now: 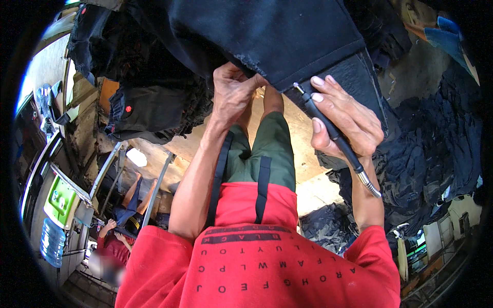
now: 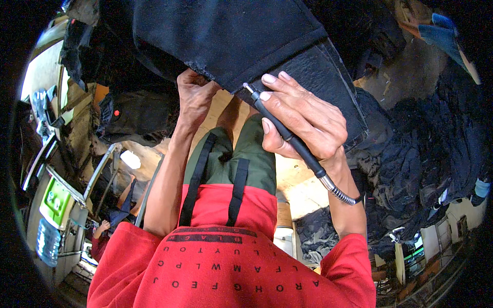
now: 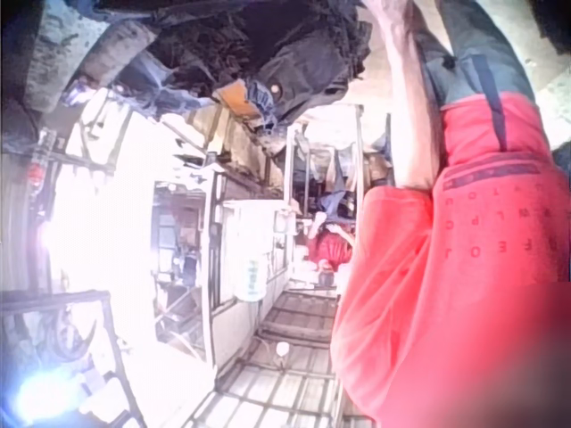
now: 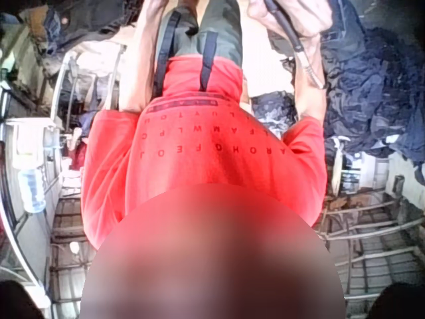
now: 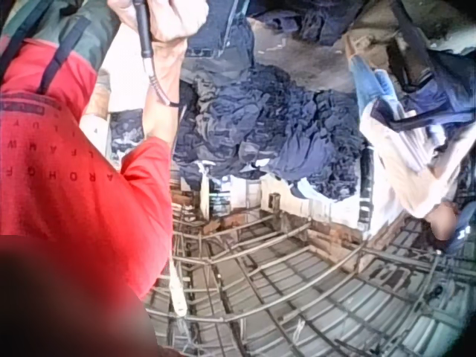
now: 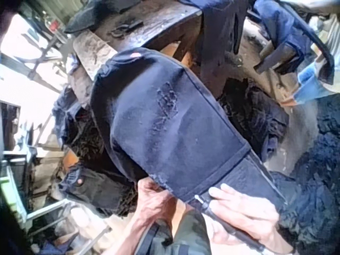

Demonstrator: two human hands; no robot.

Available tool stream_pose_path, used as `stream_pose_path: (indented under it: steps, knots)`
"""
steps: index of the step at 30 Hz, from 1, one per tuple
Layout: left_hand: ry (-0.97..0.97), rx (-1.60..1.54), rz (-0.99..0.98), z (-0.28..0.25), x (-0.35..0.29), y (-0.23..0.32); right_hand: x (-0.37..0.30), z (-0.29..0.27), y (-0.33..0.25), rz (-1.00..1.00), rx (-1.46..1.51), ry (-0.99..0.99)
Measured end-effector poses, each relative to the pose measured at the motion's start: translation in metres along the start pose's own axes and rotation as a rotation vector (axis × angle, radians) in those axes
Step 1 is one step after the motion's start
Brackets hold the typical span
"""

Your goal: The person uses a rotary cutter to trim loose threads and edges on black fabric pieces laid on a wooden workbench. They repeatedly reposition the fabric and cut along seams and edges, then place the pieces back on the bench.

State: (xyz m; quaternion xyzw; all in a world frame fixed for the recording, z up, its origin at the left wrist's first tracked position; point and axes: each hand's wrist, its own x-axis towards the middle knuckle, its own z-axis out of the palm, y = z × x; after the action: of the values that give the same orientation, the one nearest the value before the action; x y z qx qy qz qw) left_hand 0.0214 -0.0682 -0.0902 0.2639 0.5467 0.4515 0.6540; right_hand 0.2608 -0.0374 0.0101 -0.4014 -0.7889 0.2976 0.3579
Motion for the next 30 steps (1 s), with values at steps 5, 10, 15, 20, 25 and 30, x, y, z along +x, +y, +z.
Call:
stream_pose_path:
  steps: [5,10,15,20,25,30]
  knots:
    - [-0.005,0.027,-0.011,-0.0021,0.0006,-0.0028,-0.0021,0.0001,0.0008,0.009,-0.027,0.028]
    - [0.004,0.028,-0.031,-0.0032,0.0006,-0.0034,-0.0031,-0.0001,0.0018,0.021,-0.058,0.049]
    - [0.028,0.025,-0.001,-0.0026,0.0009,-0.0039,-0.0056,-0.0019,0.0029,0.031,-0.081,0.05]
    - [0.011,0.06,-0.032,-0.002,0.0004,-0.0006,-0.0069,-0.0026,0.0052,0.032,-0.114,0.071]
    - [0.025,0.043,-0.035,-0.0004,-0.0006,0.0003,-0.0065,-0.0036,0.0067,0.031,-0.119,0.092]
    - [0.02,-0.02,-0.027,-0.0013,0.0004,-0.0035,-0.0069,-0.0034,0.0084,0.037,-0.145,0.118]
